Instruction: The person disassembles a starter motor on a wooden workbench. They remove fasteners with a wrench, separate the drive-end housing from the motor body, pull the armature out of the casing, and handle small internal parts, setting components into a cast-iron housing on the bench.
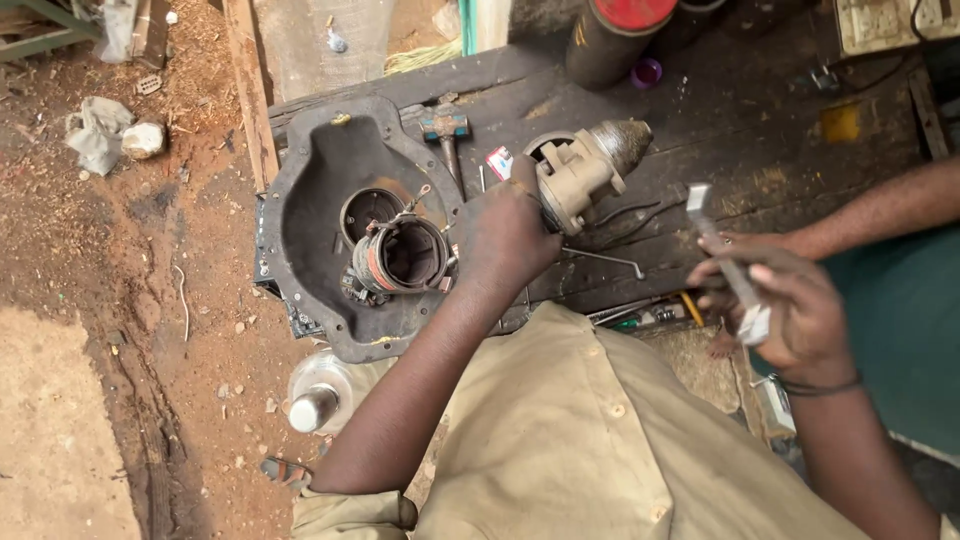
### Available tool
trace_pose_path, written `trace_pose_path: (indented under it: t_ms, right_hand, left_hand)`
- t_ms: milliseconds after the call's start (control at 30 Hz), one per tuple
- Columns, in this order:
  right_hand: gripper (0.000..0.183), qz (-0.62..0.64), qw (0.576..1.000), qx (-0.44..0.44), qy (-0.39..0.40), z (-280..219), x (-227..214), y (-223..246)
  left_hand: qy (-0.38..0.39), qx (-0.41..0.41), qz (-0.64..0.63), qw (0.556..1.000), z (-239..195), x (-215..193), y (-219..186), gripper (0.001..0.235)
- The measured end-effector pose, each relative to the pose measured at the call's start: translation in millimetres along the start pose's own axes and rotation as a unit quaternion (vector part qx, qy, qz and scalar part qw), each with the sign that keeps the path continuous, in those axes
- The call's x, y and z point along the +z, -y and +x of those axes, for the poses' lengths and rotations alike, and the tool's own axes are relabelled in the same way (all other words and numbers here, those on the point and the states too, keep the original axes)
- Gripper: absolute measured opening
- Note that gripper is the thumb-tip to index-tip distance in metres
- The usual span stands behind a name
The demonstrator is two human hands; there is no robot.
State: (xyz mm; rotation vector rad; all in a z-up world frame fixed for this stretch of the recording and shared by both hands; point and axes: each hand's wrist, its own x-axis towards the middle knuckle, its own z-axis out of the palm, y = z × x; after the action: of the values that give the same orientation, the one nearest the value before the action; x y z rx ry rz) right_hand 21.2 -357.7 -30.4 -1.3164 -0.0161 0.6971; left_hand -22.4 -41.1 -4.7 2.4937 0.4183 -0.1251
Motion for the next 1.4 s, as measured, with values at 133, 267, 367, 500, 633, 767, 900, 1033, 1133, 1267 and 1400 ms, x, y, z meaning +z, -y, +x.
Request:
trace_pose_path:
  t_ms: [133,267,367,500,633,767,900,1033,1133,1267,1400]
  right_hand:
    - [0.022,-0.056,0.975,-0.214,0.012,7.3,25.1,31.6]
    - [0.01,-0.261,0.877,-0.401,-0.047,36.8,25.6,46.3]
    - [0.008,-0.252,0.854,-0.451,-0.054,65.4,45.9,67.7]
    - [0.013,-0.17,0.886,-0.43,-0.034,102.0,75.8,77.5]
    - [0.015,-0.006,0.948,-0.292,0.123,132.6,110.0,82.0]
    - [0.024,0.073,0.962,-0.176,0.196,178.7,123.4,69.7]
    - [0.03,0.112,0.965,-0.097,0.217,197.3,139.2,62.4]
    - [0.033,0.119,0.97,-0.023,0.211,213.3,142.2,54.6]
    - [0.033,0.128,0.974,0.03,0.186,231.7,141.9,45.2]
    - [0.026,0.091,0.984,0.104,0.116,262.2,140.2,31.9]
    - [0.02,0.065,0.985,0.118,0.107,257.4,152.3,34.7]
  left_hand:
    - [-0.006,0.028,0.012,1.0,3.6,-9.6,-7.4,0.059]
    - [-0.005,0.055,0.035,0.998,9.9,-15.2,-10.1,0.061]
    - [0.005,0.049,0.075,0.996,9.9,-22.4,-11.7,0.055]
    - [-0.067,0.116,0.071,0.988,5.5,-5.3,-0.6,0.048]
    - [-0.057,0.119,0.081,0.988,3.7,-5.3,0.8,0.046]
    - [-0.068,0.123,0.074,0.987,4.2,0.6,4.9,0.044]
    - [-0.071,0.126,0.071,0.987,3.6,-0.6,4.4,0.045]
    - [-0.054,0.126,0.074,0.988,4.4,-1.4,4.5,0.042]
    - [-0.045,0.13,0.07,0.988,3.8,-2.5,5.0,0.042]
    - [-0.031,0.134,0.088,0.986,6.9,0.6,6.2,0.043]
    - [-0.006,0.116,0.088,0.989,6.7,-3.3,4.4,0.047]
